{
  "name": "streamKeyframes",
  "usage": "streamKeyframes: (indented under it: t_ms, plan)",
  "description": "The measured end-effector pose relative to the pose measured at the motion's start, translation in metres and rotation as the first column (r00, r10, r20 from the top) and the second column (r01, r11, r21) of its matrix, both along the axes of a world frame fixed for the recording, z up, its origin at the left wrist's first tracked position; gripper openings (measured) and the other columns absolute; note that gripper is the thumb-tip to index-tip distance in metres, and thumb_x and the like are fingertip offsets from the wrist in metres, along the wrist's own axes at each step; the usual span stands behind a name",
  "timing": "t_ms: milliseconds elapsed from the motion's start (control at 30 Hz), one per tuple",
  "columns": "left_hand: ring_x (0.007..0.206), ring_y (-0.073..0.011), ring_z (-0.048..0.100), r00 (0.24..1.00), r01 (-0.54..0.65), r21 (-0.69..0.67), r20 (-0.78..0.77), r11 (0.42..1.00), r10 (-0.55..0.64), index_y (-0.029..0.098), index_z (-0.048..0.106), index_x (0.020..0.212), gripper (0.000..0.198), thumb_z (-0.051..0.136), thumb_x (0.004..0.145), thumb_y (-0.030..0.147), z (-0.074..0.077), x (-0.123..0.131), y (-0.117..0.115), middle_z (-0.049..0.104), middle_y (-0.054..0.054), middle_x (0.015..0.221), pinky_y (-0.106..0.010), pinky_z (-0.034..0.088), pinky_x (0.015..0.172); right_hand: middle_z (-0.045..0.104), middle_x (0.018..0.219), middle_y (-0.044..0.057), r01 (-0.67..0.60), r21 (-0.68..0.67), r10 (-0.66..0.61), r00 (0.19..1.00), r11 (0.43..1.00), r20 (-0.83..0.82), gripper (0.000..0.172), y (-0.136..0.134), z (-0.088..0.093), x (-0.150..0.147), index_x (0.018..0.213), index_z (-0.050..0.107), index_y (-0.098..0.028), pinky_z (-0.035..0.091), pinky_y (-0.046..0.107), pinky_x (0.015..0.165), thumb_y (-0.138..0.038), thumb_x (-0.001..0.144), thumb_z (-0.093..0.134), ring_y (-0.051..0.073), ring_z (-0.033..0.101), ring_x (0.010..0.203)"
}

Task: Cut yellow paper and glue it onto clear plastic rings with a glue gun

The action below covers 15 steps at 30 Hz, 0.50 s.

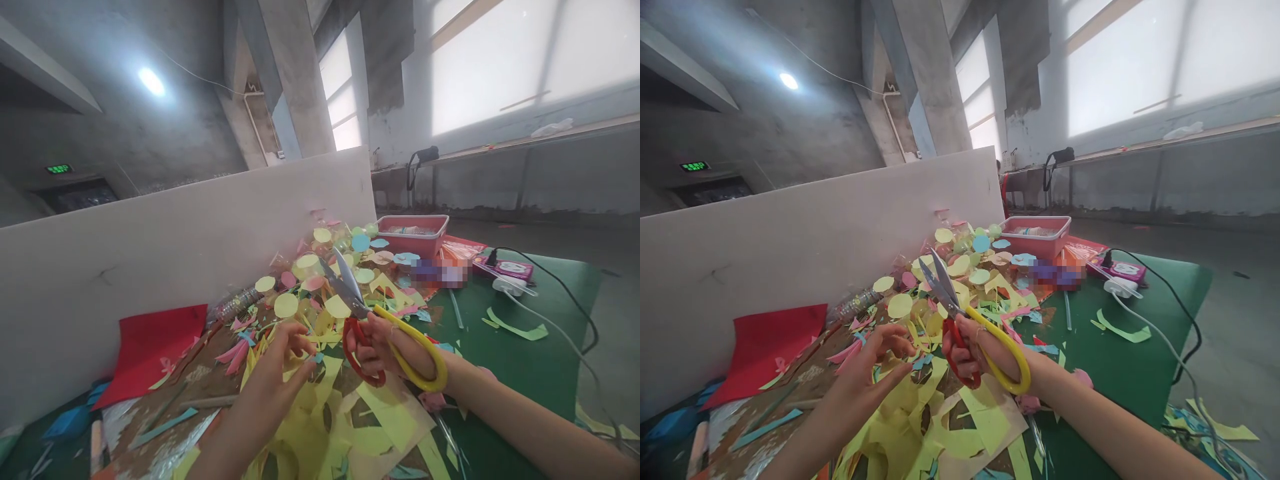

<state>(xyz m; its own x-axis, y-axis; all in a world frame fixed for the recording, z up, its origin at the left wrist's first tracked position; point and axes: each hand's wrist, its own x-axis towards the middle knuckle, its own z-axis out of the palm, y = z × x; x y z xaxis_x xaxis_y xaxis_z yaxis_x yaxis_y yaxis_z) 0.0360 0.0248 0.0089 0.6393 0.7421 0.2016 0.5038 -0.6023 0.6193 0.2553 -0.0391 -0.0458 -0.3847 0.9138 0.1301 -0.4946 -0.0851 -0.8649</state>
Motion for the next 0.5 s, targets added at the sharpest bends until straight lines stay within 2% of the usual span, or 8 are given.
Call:
streamKeyframes:
  t_ms: [100,200,267,400,500]
  plan:
    - [0.103,-0.0222,0.06,0.998,0.012,0.021,-0.061,1.0,-0.01,0.027,0.048,0.115,0.034,0.055,0.082,0.029,-0.002,-0.002,0.003,0.066,-0.004,0.107,-0.037,0.044,0.091,0.031,0.064,-0.007,-0.02,-0.042,0.02,1.0,0.999,0.001,0.05,0.003,-0.002,0.001,0.079,0.047,-0.02,0.023,0.024,0.052,-0.07,0.084,0.049,0.008,0.023,0.051]
    - [0.114,-0.0271,0.056,0.988,-0.046,0.046,-0.145,0.998,0.052,0.025,0.052,0.116,0.04,0.06,0.077,0.034,-0.003,-0.007,0.01,0.063,-0.008,0.119,-0.042,0.042,0.096,0.031,0.064,-0.007,-0.035,-0.056,0.035,0.999,0.998,-0.004,0.05,0.004,-0.002,0.001,0.079,0.046,-0.02,0.024,0.024,0.051,-0.07,0.084,0.05,0.008,0.024,0.05]
    - [0.118,-0.0298,0.053,0.974,-0.069,0.07,-0.212,0.995,0.083,0.024,0.056,0.113,0.039,0.06,0.076,0.036,-0.005,-0.012,0.015,0.062,-0.01,0.123,-0.046,0.041,0.098,0.03,0.064,-0.008,-0.001,-0.05,0.002,1.0,0.999,0.011,0.049,0.003,-0.001,0.0,0.079,0.047,-0.02,0.024,0.023,0.051,-0.068,0.085,0.05,0.008,0.024,0.051]
    - [0.115,-0.0304,0.054,0.938,-0.054,0.059,-0.339,0.997,0.07,0.023,0.062,0.106,0.033,0.06,0.073,0.029,-0.014,-0.017,0.022,0.065,-0.01,0.119,-0.044,0.041,0.096,0.031,0.061,-0.008,0.244,0.045,-0.247,0.965,0.969,0.088,0.049,0.003,-0.002,-0.004,0.076,0.049,-0.019,0.025,0.024,0.052,-0.067,0.085,0.05,0.009,0.024,0.052]
    - [0.097,-0.0276,0.06,0.911,-0.067,0.026,-0.405,0.997,0.072,0.022,0.064,0.087,0.02,0.055,0.07,0.021,-0.017,-0.015,0.021,0.07,-0.006,0.096,-0.038,0.045,0.084,0.035,0.06,-0.007,0.372,0.116,-0.386,0.913,0.921,0.134,0.05,0.005,-0.003,-0.004,0.073,0.047,-0.02,0.03,0.024,0.052,-0.069,0.086,0.046,0.009,0.027,0.05]
